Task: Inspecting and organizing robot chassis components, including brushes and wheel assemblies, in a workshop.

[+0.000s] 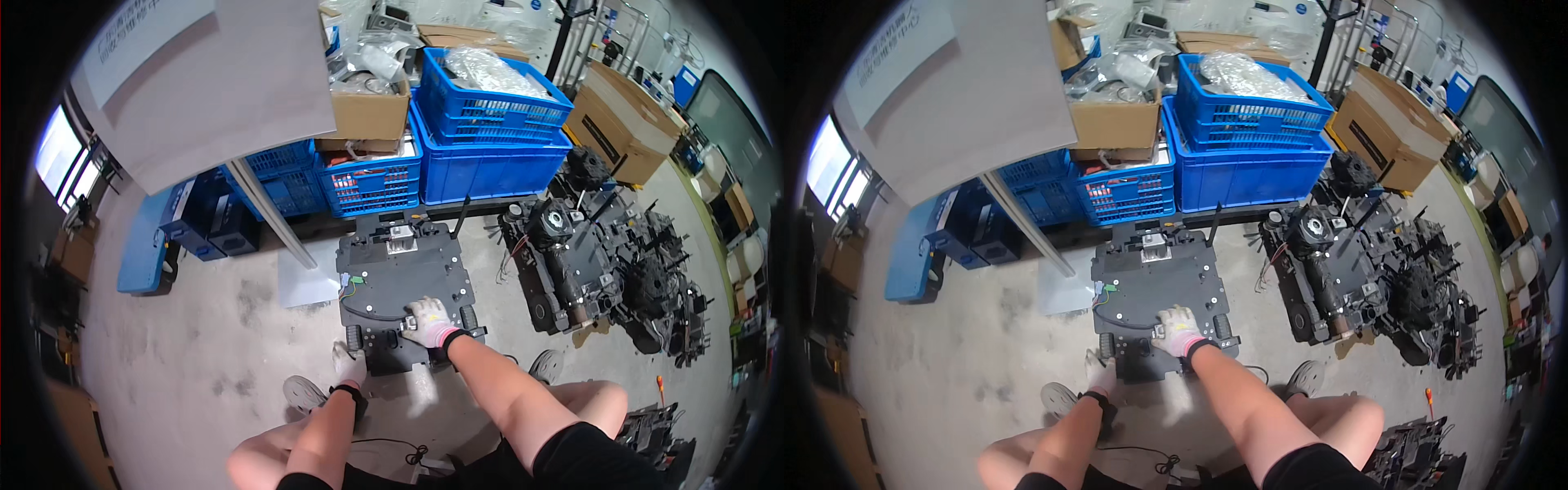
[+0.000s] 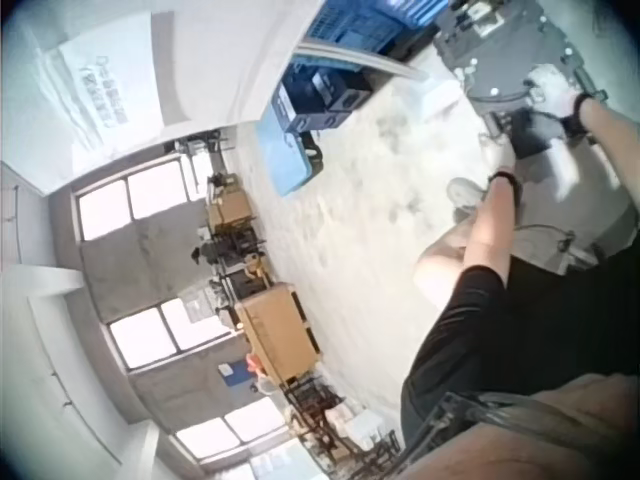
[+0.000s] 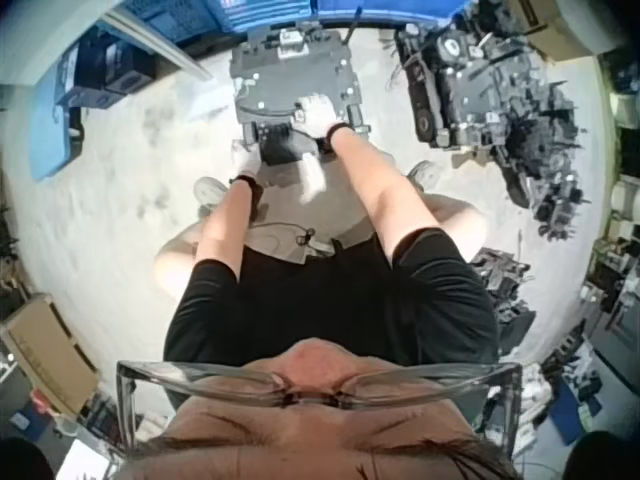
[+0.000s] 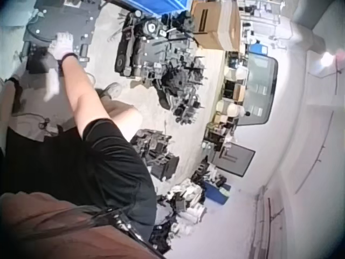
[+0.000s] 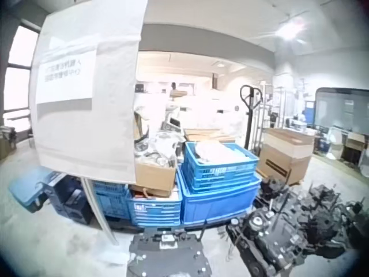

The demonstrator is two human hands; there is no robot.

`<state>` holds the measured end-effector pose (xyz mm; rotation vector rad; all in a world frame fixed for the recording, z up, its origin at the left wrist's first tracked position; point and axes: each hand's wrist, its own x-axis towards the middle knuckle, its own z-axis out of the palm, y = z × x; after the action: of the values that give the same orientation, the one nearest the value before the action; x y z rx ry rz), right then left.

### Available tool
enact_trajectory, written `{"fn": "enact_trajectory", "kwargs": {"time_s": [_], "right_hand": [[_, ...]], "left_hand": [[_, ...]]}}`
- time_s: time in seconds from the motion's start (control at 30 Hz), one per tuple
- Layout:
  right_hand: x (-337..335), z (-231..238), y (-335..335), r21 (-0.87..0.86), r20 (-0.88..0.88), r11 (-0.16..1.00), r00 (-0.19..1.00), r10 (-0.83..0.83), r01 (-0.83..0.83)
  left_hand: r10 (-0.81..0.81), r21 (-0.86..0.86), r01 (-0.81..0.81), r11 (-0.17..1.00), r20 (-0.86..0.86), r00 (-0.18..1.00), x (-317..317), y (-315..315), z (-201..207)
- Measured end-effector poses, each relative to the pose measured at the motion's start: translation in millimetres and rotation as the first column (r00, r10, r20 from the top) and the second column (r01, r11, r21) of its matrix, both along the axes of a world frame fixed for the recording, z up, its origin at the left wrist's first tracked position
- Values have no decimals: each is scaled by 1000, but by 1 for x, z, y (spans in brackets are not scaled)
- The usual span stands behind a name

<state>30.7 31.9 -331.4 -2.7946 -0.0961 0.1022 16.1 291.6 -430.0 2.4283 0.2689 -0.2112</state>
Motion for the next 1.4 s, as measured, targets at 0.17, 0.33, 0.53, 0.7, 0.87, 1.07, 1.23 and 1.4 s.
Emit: {"fn": "enact_trajectory", "kwargs": {"time_s": [0.17, 0.33, 0.53, 0.7, 0.87, 1.07, 1.23, 1.4], "right_hand": [[-33, 23, -89, 6, 6, 999, 999, -43, 43], [-102, 61, -236, -150, -308, 931, 879, -364, 332], [-203, 97, -357, 94, -102, 761, 767, -634, 642], [-270, 88, -376, 366, -55, 637, 699, -713, 678], [-309, 88, -365, 323, -201, 650, 721, -663, 688], [-314, 101, -357, 504, -282, 469, 651, -704, 725], [-315, 100, -349, 444, -292, 597, 738, -608, 668], [-310, 89, -338, 209, -337, 713, 734, -590, 670]], "left_hand": [[177, -30, -176, 984, 32, 984, -33, -6, 17], [137, -209, -90, 974, 223, 965, -12, -28, 64], [337, -739, -108, 665, 167, 927, 33, -30, 169], [320, -982, -156, 104, -116, 940, 7, -12, 278], [271, -989, -140, 39, -124, 954, -48, -22, 339], [145, -999, -44, 7, -43, 988, -59, -52, 398], [62, -996, 45, -76, 40, 997, -60, -82, 424], [5, -964, -204, -168, -208, 978, -59, -132, 438]]}}
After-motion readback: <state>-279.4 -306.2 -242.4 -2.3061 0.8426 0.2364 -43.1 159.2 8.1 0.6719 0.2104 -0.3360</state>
